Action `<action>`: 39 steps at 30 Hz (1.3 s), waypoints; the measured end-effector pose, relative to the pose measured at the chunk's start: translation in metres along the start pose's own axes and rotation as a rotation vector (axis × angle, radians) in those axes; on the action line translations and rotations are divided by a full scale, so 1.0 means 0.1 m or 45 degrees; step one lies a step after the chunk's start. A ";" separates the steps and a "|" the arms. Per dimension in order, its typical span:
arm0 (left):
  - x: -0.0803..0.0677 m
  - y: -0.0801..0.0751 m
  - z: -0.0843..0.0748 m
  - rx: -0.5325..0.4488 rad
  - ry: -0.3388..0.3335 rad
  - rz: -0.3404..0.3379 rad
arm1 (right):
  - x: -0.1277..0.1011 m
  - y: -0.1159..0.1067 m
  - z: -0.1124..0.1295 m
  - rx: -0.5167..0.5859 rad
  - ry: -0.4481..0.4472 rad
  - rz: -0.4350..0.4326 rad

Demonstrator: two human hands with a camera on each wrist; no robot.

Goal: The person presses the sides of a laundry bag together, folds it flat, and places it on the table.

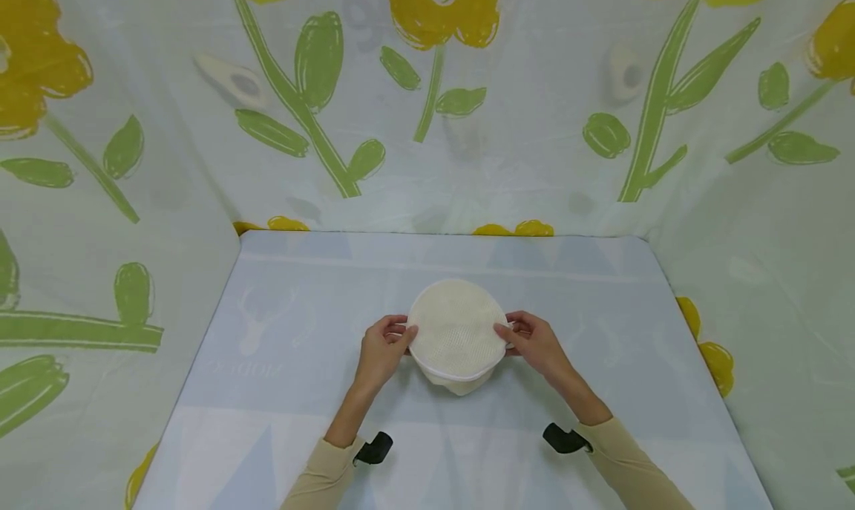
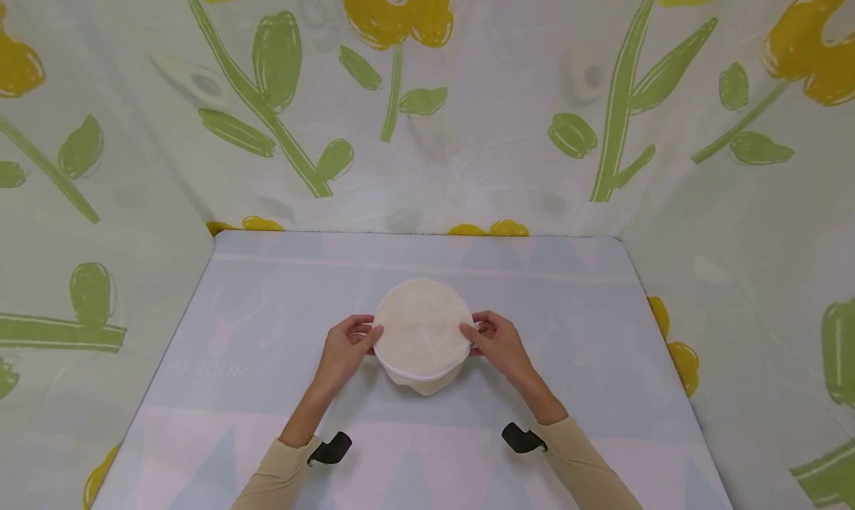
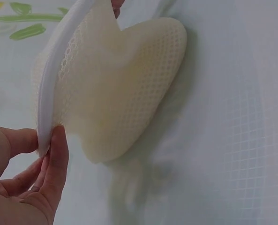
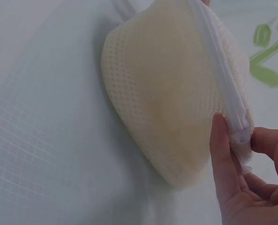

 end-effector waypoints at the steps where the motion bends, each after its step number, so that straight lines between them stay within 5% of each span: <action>1: 0.00 0.00 0.01 0.005 0.006 0.004 | 0.00 0.00 -0.01 0.008 -0.005 0.003; 17: 0.07 0.04 0.20 0.055 -0.004 -0.006 | -0.02 0.06 -0.15 -0.012 -0.028 0.031; 25: 0.07 0.06 0.26 0.082 -0.002 -0.030 | -0.05 0.10 -0.03 -0.071 0.005 0.011; 39: 0.10 0.09 0.34 0.144 -0.003 -0.038 | 0.01 0.09 -0.28 -0.125 -0.029 -0.045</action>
Point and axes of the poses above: each hand's wrist, its own x-axis towards the middle knuckle, its own y-axis out of the palm, z = x × y, the point moved 6 cm from there along x, towards the middle knuckle, and after that the axes turned 10 degrees about -y, right-handed, at the moved point
